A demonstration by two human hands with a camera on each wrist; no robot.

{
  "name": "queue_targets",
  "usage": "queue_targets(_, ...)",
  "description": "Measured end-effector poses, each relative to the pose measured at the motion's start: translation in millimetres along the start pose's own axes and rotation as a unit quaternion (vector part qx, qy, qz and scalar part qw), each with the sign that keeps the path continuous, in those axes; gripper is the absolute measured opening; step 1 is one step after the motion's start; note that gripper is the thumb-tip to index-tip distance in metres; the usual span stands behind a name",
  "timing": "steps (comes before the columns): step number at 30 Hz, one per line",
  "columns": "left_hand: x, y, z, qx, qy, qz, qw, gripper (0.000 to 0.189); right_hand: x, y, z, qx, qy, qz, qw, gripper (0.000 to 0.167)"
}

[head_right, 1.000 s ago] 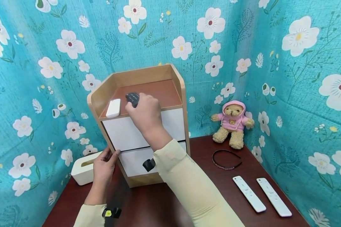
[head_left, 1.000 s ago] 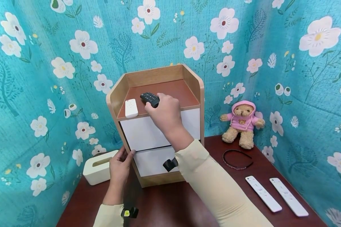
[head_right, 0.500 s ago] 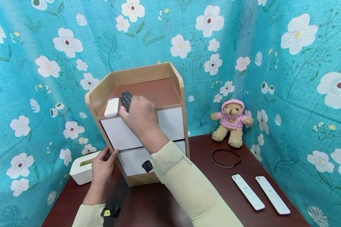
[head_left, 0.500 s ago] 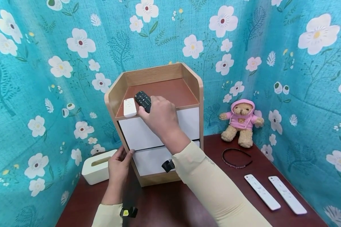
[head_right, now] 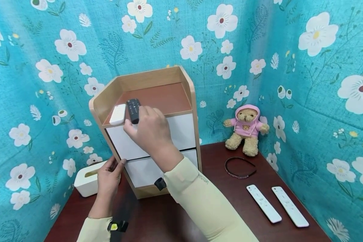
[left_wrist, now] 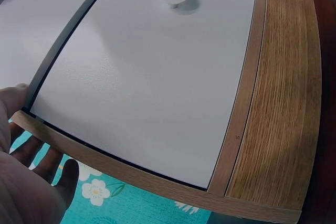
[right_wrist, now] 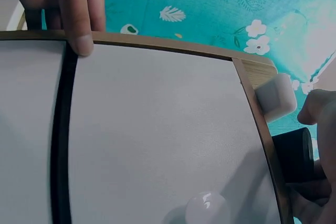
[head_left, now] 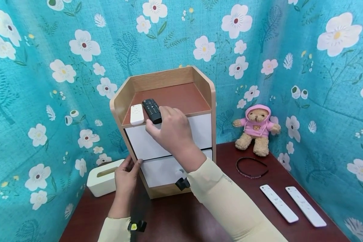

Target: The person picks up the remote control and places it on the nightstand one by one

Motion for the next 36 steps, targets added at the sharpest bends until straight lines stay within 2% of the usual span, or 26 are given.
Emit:
queue_targets(5,-0.2,-0.4,-0.7,0.001,0.003,0.003,1.0,0.053,-10,-5,-18.2,-0.013,-0.048,0.036,0.9981,0.045)
queue_targets(8,0.6,0.1,-1.3,0.005,0.003,0.002,1.0,0.054,-19,-11,-35.2,-0.024,-0.083,0.066,0.9941,0.047)
queue_targets(11,0.8,1.2,-1.6,0.011,-0.001,0.0,0.9999,0.054,-28,-18,-53.3,-0.025,-0.101,0.095,0.9901,0.045)
queue_targets(20,0.6,0.4,0.2,0.03,-0.012,-0.001,0.9995,0.052,-42,-45,-98.3,0.026,-0.085,0.155,0.9839,0.052)
queue_targets(24,1.7,-1.3,1.0,0.039,-0.014,-0.003,0.9991,0.053,-46,-65,-122.9,0.049,-0.084,0.143,0.985,0.055)
queue_targets(27,1.6,-2.1,1.2,0.041,-0.016,-0.008,0.999,0.052,-45,-84,-144.2,0.087,-0.078,0.127,0.985,0.058)
queue_targets(33,0.3,-0.2,2.0,0.045,-0.017,-0.005,0.9988,0.053,-43,-121,-185.0,0.178,-0.051,0.115,0.9759,0.061)
queue_targets(36,1.7,1.4,1.2,0.046,-0.017,-0.013,0.9987,0.053,-45,-138,-204.5,0.199,-0.051,0.1,0.9734,0.061)
Point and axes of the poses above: each hand's wrist, its own z-axis towards the middle knuckle, its own x-axis out of the palm, y = z × x, the point moved 5 cm from there along z, towards the middle knuckle, and after that the axes turned 4 degrees about z, right-handed, at the moved point
